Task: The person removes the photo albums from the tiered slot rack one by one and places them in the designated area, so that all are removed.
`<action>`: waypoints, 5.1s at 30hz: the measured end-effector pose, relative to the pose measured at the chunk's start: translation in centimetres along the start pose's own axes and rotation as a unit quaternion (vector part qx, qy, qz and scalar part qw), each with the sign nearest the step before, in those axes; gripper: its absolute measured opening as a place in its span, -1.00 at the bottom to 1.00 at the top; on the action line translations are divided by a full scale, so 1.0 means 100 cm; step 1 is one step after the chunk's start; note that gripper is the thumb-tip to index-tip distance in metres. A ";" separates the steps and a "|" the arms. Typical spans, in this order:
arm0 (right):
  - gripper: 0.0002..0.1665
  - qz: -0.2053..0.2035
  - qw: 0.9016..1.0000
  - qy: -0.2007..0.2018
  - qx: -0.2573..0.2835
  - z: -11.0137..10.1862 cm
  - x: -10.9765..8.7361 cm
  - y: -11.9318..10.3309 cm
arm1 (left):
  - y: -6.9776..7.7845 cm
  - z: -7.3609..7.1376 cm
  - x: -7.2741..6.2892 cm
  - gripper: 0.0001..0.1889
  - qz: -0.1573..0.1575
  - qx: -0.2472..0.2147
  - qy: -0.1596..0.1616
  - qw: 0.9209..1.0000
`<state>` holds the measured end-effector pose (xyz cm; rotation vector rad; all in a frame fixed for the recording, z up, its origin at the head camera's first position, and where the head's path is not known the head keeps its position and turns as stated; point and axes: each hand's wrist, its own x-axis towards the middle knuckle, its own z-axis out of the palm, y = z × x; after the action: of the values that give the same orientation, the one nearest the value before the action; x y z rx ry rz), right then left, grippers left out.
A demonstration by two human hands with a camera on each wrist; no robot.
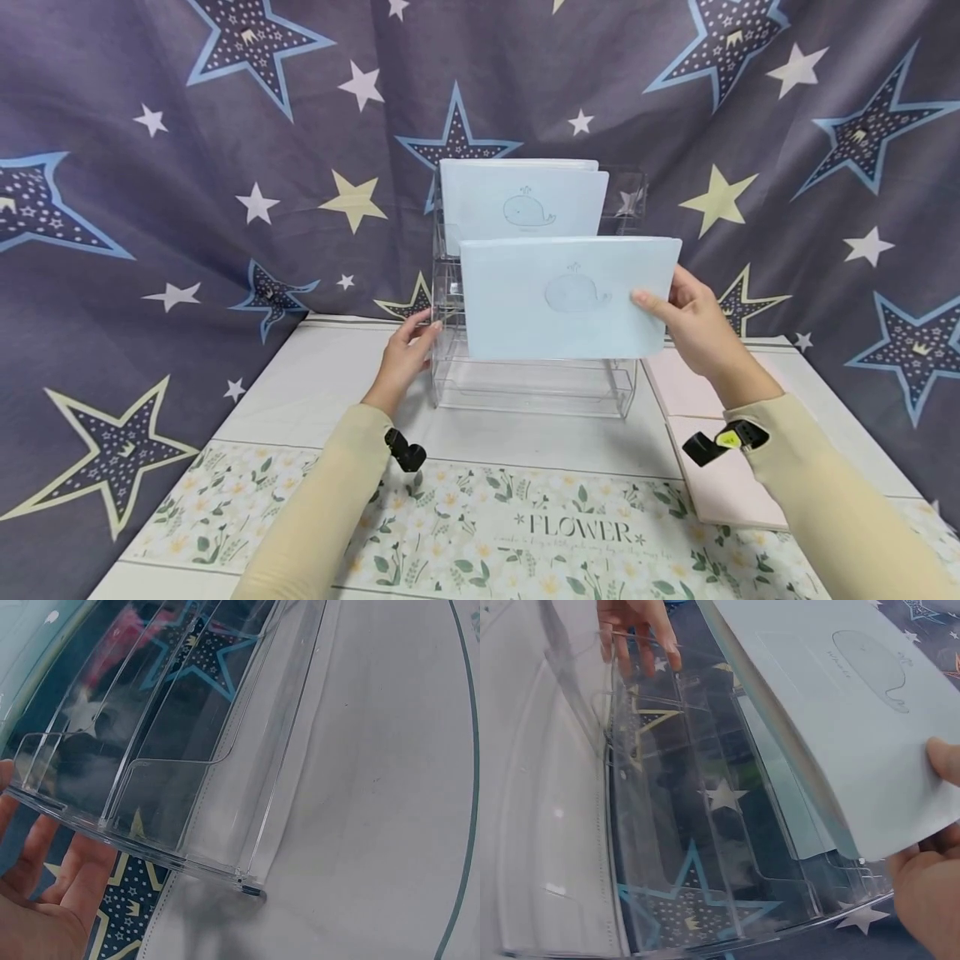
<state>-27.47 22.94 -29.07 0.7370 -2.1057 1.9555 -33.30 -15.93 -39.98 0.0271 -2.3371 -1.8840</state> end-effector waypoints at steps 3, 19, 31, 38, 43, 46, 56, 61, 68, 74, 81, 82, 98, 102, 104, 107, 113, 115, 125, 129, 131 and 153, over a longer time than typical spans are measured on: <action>-0.54 0.014 1.000 -0.009 -0.004 0.000 -0.008 0.004 | 0.000 0.000 0.000 -0.45 0.004 -0.003 0.001 1.000; -0.29 0.178 0.983 -0.048 -0.004 0.001 -0.058 0.032 | 0.000 0.000 0.000 -0.45 0.005 0.006 0.000 1.000; -0.19 0.260 0.962 -0.072 0.045 -0.004 -0.090 0.055 | -0.002 0.000 0.001 -0.46 0.005 -0.003 0.005 1.000; -0.12 0.319 0.944 -0.076 0.047 -0.007 -0.104 0.066 | -0.002 0.000 0.002 -0.46 0.002 -0.005 0.005 1.000; -0.05 0.361 0.929 -0.068 0.047 -0.007 -0.112 0.078 | -0.002 0.000 0.002 -0.45 0.000 -0.003 0.008 1.000; -0.03 0.383 0.919 -0.066 0.064 -0.008 -0.118 0.084 | -0.002 0.001 0.003 -0.45 0.000 -0.001 0.008 1.000; -0.05 0.417 0.897 -0.060 0.131 -0.004 -0.132 0.095 | 0.000 0.002 0.002 -0.46 -0.001 -0.001 0.006 1.000; -0.07 0.413 0.904 -0.055 0.100 0.000 -0.133 0.096 | 0.000 0.001 0.001 -0.44 0.000 0.002 0.002 1.000; -0.05 0.427 0.902 -0.048 0.052 0.003 -0.135 0.097 | 0.000 0.000 0.002 -0.45 -0.004 0.004 0.003 1.000; -0.08 0.415 0.908 -0.057 0.024 0.003 -0.136 0.098 | -0.001 0.001 0.002 -0.46 -0.003 0.001 0.006 1.000; -0.05 0.429 0.902 -0.042 0.007 0.000 -0.131 0.096 | 0.000 0.001 0.001 -0.45 -0.002 0.001 0.006 1.000; -0.04 0.429 0.902 -0.046 -0.010 -0.002 -0.130 0.095 | 0.001 0.001 0.000 -0.45 -0.004 0.001 0.006 1.000; -0.27 0.332 0.911 -0.122 -0.213 -0.022 -0.119 0.068 | 0.000 0.001 0.001 -0.47 -0.005 -0.012 0.008 1.000; -0.27 0.303 0.915 -0.121 -0.235 -0.026 -0.118 0.063 | 0.000 0.001 0.001 -0.46 -0.004 -0.011 0.008 1.000; -0.28 0.290 0.917 -0.125 -0.243 -0.029 -0.117 0.060 | 0.000 0.001 0.001 -0.46 -0.005 -0.010 0.009 1.000; -0.33 0.269 0.926 -0.125 -0.234 -0.031 -0.114 0.058 | -0.001 0.001 0.001 -0.47 -0.007 -0.011 0.010 1.000; -0.45 0.203 0.952 -0.094 -0.207 -0.032 -0.099 0.053 | -0.001 0.000 0.001 -0.45 -0.009 -0.005 0.009 1.000; -0.47 0.184 0.958 -0.074 -0.208 -0.030 -0.092 0.049 | -0.001 0.000 0.001 -0.45 -0.010 -0.004 0.009 1.000; -0.50 0.077 0.973 -0.030 -0.216 -0.024 -0.050 0.030 | 0.000 -0.001 0.000 -0.44 -0.008 -0.003 0.004 1.000; -0.49 0.053 0.980 -0.016 -0.189 -0.021 -0.028 0.025 | 0.000 0.000 0.000 -0.45 -0.007 -0.001 0.006 1.000; -0.49 0.046 0.983 -0.008 -0.177 -0.020 -0.016 0.023 | 0.000 0.000 0.000 -0.46 -0.007 0.000 0.007 1.000; -0.36 0.046 0.985 0.071 -0.148 0.001 0.091 -0.002 | 0.000 0.000 0.000 -0.44 -0.007 -0.008 -0.003 1.000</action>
<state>-35.20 20.71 -24.87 0.4380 -2.3045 1.6255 -33.33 -15.96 -39.93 0.0372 -2.3310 -1.9126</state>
